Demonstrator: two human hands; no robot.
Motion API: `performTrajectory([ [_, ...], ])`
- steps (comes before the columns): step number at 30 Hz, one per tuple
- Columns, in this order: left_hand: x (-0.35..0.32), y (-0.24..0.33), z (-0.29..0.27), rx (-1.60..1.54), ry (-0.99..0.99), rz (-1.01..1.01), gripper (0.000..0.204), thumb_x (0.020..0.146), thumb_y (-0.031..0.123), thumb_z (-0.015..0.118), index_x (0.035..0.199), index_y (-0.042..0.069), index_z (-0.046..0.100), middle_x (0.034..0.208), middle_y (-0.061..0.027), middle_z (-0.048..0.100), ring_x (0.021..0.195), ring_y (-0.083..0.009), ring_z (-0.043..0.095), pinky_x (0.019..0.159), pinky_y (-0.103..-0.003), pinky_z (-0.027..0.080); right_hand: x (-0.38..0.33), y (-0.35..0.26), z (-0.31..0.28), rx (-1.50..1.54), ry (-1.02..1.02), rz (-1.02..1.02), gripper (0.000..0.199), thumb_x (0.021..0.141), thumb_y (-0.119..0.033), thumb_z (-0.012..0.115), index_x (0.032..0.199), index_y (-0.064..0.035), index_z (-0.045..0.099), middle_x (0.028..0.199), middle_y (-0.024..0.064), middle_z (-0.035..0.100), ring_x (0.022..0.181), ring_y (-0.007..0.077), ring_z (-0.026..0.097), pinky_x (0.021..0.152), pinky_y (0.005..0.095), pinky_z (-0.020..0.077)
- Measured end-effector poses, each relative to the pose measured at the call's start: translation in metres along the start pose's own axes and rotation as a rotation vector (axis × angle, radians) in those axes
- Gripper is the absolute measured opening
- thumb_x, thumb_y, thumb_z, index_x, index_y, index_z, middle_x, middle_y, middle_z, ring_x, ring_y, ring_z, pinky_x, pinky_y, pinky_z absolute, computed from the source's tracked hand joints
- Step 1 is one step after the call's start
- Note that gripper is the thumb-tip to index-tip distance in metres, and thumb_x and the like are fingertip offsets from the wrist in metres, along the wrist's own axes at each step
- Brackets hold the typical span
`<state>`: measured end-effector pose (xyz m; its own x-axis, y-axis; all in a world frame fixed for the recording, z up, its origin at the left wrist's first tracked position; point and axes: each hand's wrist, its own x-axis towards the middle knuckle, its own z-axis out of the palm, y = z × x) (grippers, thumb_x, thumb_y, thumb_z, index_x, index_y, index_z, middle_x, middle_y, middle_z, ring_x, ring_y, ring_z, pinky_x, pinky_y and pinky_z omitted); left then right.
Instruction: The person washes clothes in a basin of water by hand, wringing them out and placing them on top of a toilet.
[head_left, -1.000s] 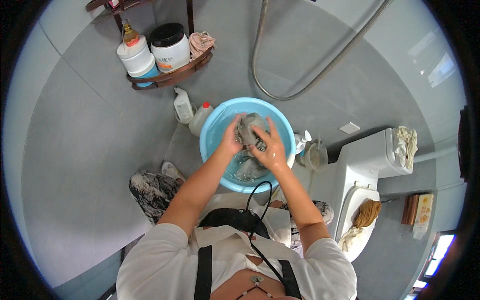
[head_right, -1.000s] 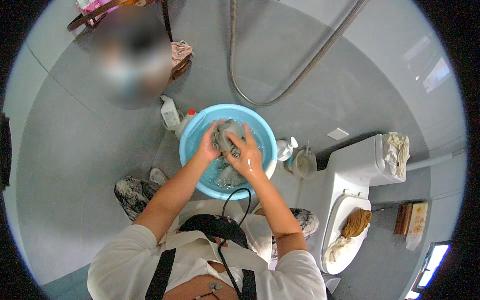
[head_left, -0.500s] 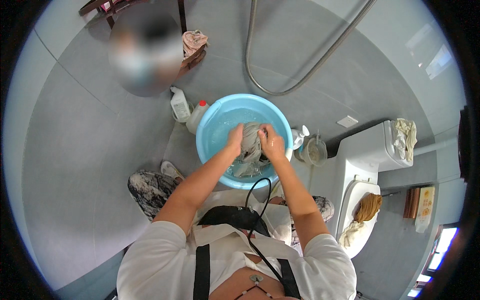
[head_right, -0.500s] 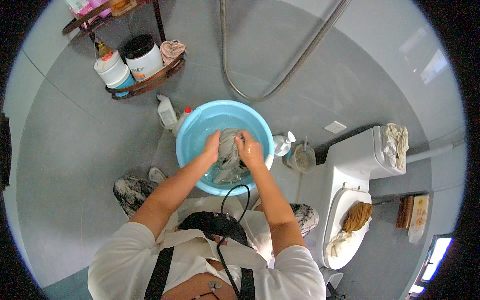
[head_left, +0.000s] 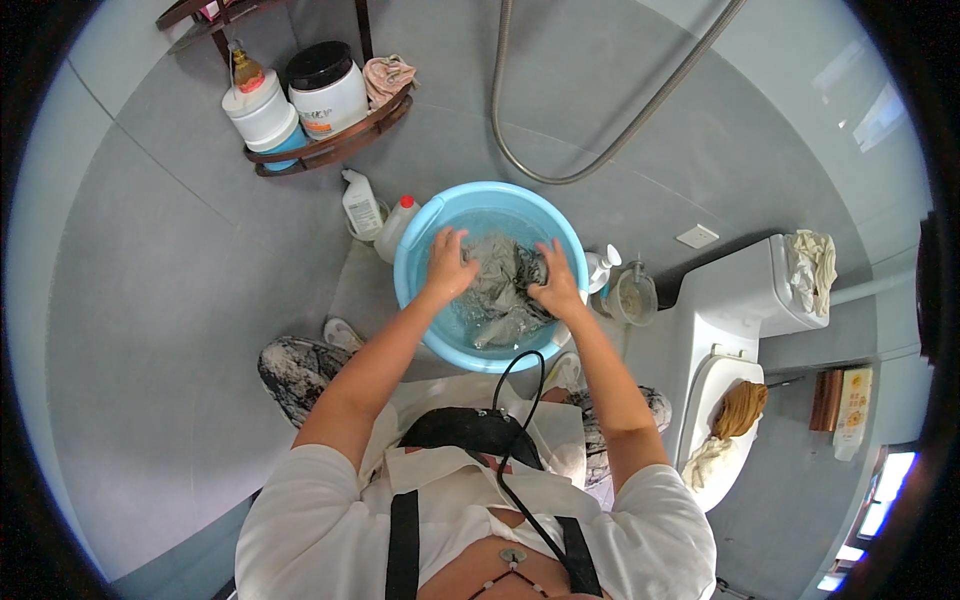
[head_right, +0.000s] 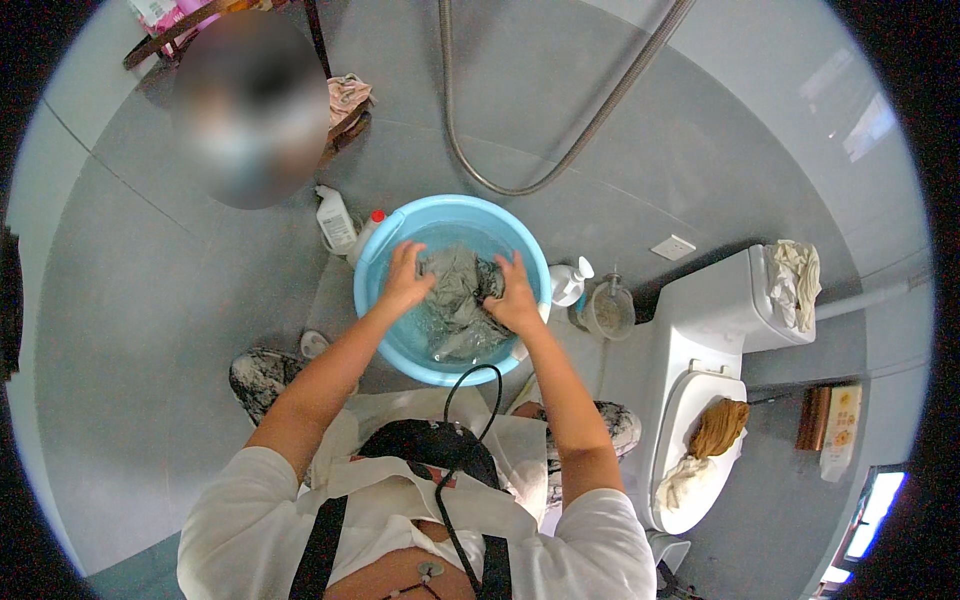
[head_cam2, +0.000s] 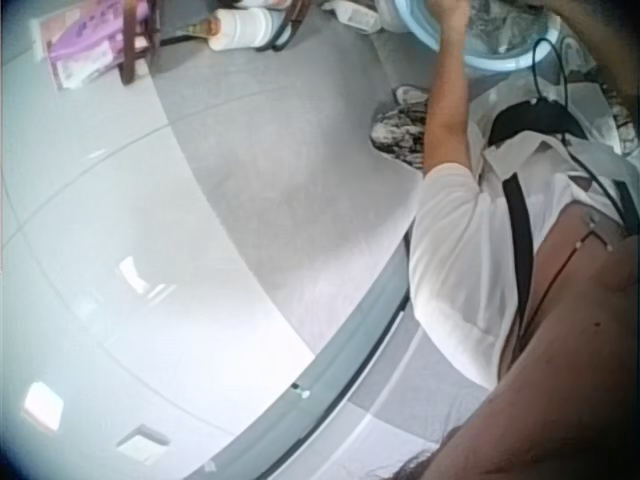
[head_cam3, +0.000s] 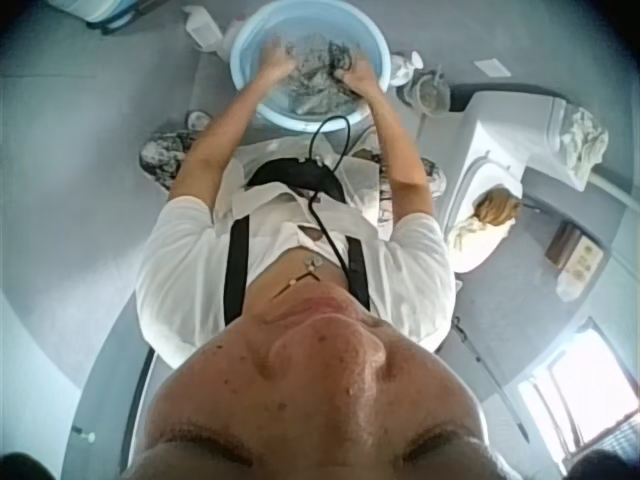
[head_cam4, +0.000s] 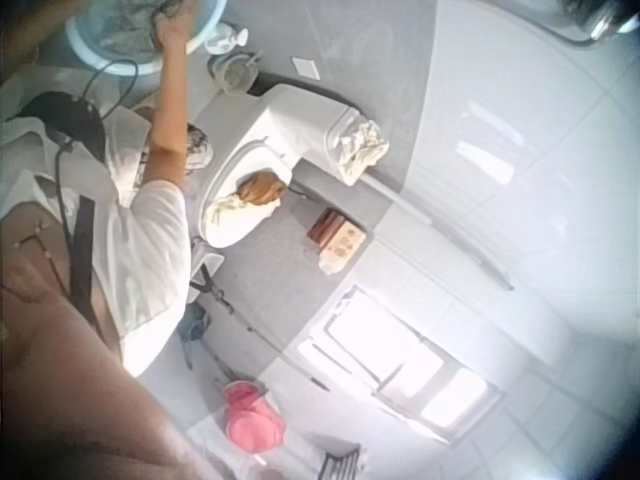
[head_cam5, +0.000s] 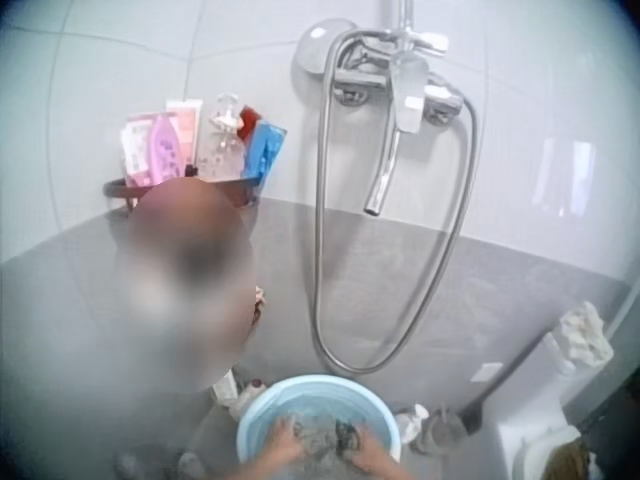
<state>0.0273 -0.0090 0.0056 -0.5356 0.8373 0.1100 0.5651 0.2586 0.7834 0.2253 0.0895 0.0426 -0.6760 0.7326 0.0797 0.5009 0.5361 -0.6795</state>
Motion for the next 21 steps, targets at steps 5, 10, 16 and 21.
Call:
performTrajectory([
  [5, -0.022, -0.001, 0.021, 0.323, -0.423, -0.055, 0.078, 0.071, 0.015, 0.062, 0.137, 0.017, 0.021, 0.141, -0.0188, 0.015, 0.123, -0.0423, 0.025, 0.098, -0.052, 0.029, 0.009, 0.006, 0.041, 0.017, -0.297, 0.261, 0.067, 0.080, -0.039, 0.055, 0.135, -0.0124, 0.028, 0.134, 0.0266, 0.030, 0.126, 0.0402, 0.027, 0.101, 0.0399, 0.0273],
  [10, -0.022, 0.004, 0.033, 0.504, -0.551, -0.078, 0.077, 0.075, 0.007, 0.057, 0.139, 0.020, 0.017, 0.145, -0.0122, 0.012, 0.125, -0.0404, 0.027, 0.099, -0.051, 0.029, 0.013, 0.034, 0.084, -0.134, -0.298, 0.304, 0.061, 0.084, -0.031, 0.046, 0.138, -0.0166, 0.021, 0.139, 0.0220, 0.023, 0.126, 0.0410, 0.025, 0.104, 0.0428, 0.0237],
  [16, -0.003, -0.017, 0.051, 0.603, -0.636, -0.225, 0.076, 0.069, 0.010, 0.063, 0.135, 0.020, 0.026, 0.141, -0.0098, 0.021, 0.124, -0.0336, 0.032, 0.094, -0.050, 0.034, 0.026, 0.054, 0.097, -0.321, -0.443, 0.154, 0.072, 0.075, -0.027, 0.059, 0.136, -0.0160, 0.023, 0.141, 0.0184, 0.018, 0.129, 0.0379, 0.020, 0.104, 0.0437, 0.0242],
  [21, 0.013, -0.004, 0.014, 0.410, -0.494, -0.170, 0.041, 0.074, 0.018, 0.061, 0.114, 0.013, 0.054, 0.118, -0.0115, 0.051, 0.101, -0.0300, 0.052, 0.086, -0.041, 0.042, 0.027, 0.039, 0.084, -0.219, -0.136, 0.311, 0.067, 0.069, -0.013, 0.061, 0.130, -0.0110, 0.034, 0.129, 0.0237, 0.037, 0.120, 0.0387, 0.035, 0.098, 0.0421, 0.0331],
])
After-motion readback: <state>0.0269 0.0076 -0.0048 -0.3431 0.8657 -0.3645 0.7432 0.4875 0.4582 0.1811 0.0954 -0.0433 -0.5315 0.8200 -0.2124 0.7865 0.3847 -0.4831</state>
